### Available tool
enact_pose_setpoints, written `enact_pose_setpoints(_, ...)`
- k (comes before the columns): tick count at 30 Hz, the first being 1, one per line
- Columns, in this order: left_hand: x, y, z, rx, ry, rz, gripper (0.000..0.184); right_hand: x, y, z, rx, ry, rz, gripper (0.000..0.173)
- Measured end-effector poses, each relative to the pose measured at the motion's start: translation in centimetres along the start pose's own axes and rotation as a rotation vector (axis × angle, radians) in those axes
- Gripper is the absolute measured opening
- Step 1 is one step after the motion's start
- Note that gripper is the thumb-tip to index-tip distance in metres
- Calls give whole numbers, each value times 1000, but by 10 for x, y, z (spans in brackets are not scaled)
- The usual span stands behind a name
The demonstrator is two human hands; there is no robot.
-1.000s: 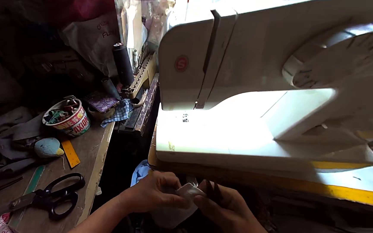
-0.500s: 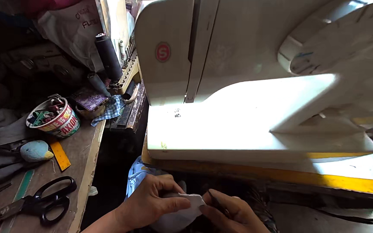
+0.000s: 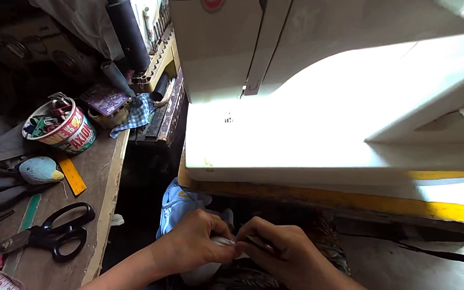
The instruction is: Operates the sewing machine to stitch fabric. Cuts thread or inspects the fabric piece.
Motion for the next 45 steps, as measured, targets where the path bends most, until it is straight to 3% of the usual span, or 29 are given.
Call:
enact_pose_setpoints(9, 2, 5, -6, -90, -39, -123, 13, -15, -11, 21, 94, 62, 49, 17)
enact_pose_setpoints(16, 4, 8, -5, -16, -52, -169, 13, -2, -30, 18, 81, -44, -168, 52)
enact_pose_setpoints(20, 7, 6, -3, 0, -14, -206, 14, 11, -27, 12, 103, -101, -272, 51)
enact_pose_setpoints(30, 5, 3, -2, -2, 82, -258, 18, 13, -25, 12, 102, -122, -312, 51)
enact_pose_setpoints(45, 8, 6, -6, -49, 39, -228, 14, 23, -19, 11, 48, -172, -198, 53)
Point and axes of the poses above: each hand's wrist, its own y-axis towards the middle knuckle, its own x-axis out of the palm, z = x × y, the point moved 8 cm from there along y, towards the middle knuckle, and after that the axes turned 8 degrees about -z, right-handed, at the moved point
